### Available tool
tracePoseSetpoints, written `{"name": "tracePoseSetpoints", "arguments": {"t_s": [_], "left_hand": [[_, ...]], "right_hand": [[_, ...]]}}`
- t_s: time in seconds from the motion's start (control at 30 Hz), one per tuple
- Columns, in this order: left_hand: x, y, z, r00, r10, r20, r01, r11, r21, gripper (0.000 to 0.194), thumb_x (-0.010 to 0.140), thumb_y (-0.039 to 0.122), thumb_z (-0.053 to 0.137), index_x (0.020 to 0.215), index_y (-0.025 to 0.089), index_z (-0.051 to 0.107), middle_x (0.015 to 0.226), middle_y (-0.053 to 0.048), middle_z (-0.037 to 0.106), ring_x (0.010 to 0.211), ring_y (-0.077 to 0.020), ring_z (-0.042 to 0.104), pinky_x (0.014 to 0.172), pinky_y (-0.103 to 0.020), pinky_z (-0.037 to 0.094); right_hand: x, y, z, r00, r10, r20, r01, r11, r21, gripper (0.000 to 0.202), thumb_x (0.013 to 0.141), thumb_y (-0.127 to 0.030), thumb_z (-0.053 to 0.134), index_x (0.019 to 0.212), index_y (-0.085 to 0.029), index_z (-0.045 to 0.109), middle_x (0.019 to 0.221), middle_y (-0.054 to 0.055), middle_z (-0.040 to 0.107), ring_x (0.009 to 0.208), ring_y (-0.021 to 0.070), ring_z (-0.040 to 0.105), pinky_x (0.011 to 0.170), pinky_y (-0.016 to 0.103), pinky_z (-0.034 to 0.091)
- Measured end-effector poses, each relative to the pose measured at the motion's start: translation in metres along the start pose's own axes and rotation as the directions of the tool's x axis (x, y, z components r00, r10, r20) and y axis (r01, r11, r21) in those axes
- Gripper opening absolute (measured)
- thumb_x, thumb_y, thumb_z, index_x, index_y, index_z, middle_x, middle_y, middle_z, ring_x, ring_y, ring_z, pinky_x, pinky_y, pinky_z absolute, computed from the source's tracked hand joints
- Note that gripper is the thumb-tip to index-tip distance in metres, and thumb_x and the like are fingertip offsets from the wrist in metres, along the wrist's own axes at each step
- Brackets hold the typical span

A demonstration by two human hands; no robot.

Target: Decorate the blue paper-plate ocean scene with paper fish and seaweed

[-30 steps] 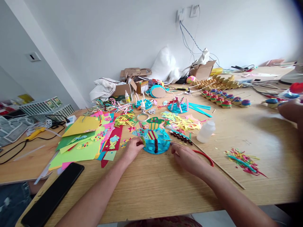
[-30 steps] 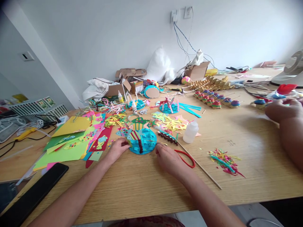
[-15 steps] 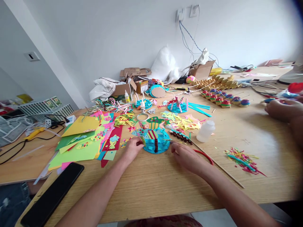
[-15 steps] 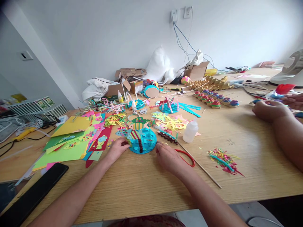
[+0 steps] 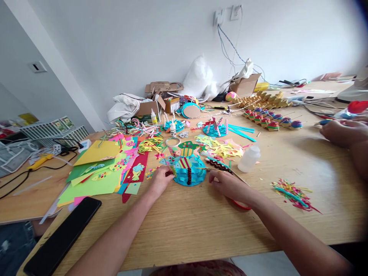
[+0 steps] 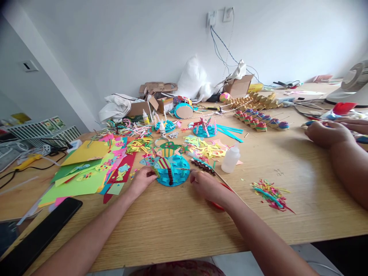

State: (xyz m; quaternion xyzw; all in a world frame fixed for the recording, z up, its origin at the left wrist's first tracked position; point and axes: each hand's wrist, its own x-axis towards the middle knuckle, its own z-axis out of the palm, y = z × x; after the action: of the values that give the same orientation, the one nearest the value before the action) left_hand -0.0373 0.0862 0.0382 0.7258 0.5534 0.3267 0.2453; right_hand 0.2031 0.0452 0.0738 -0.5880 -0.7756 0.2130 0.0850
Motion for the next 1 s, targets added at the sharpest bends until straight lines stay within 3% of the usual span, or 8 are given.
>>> {"name": "tracePoseSetpoints", "arguments": {"t_s": [0.63, 1.0], "left_hand": [[0.001, -0.001, 0.000, 1.000, 0.003, 0.009, -0.003, 1.000, 0.029, 0.011, 0.067, 0.005, 0.061, 0.071, 0.014, 0.064, 0.074, -0.001, 0.063, 0.069, -0.0125, 0.058, 0.066, -0.022, 0.044], [0.001, 0.001, -0.001, 1.000, 0.002, -0.003, -0.002, 0.999, 0.043, 0.008, 0.066, 0.007, 0.062, 0.067, 0.015, 0.063, 0.070, 0.000, 0.062, 0.067, -0.0125, 0.056, 0.065, -0.023, 0.043]], "right_hand": [[0.002, -0.004, 0.005, 0.999, -0.029, -0.013, 0.028, 0.999, -0.045, 0.026, 0.074, -0.008, 0.039, 0.084, -0.016, 0.061, 0.086, 0.006, 0.065, 0.079, 0.0171, 0.056, 0.066, 0.024, 0.036], [-0.002, 0.007, 0.016, 0.998, -0.046, -0.040, 0.038, 0.984, -0.176, 0.024, 0.074, -0.009, 0.036, 0.083, -0.019, 0.056, 0.081, 0.006, 0.063, 0.072, 0.0165, 0.056, 0.057, 0.024, 0.031]]}}
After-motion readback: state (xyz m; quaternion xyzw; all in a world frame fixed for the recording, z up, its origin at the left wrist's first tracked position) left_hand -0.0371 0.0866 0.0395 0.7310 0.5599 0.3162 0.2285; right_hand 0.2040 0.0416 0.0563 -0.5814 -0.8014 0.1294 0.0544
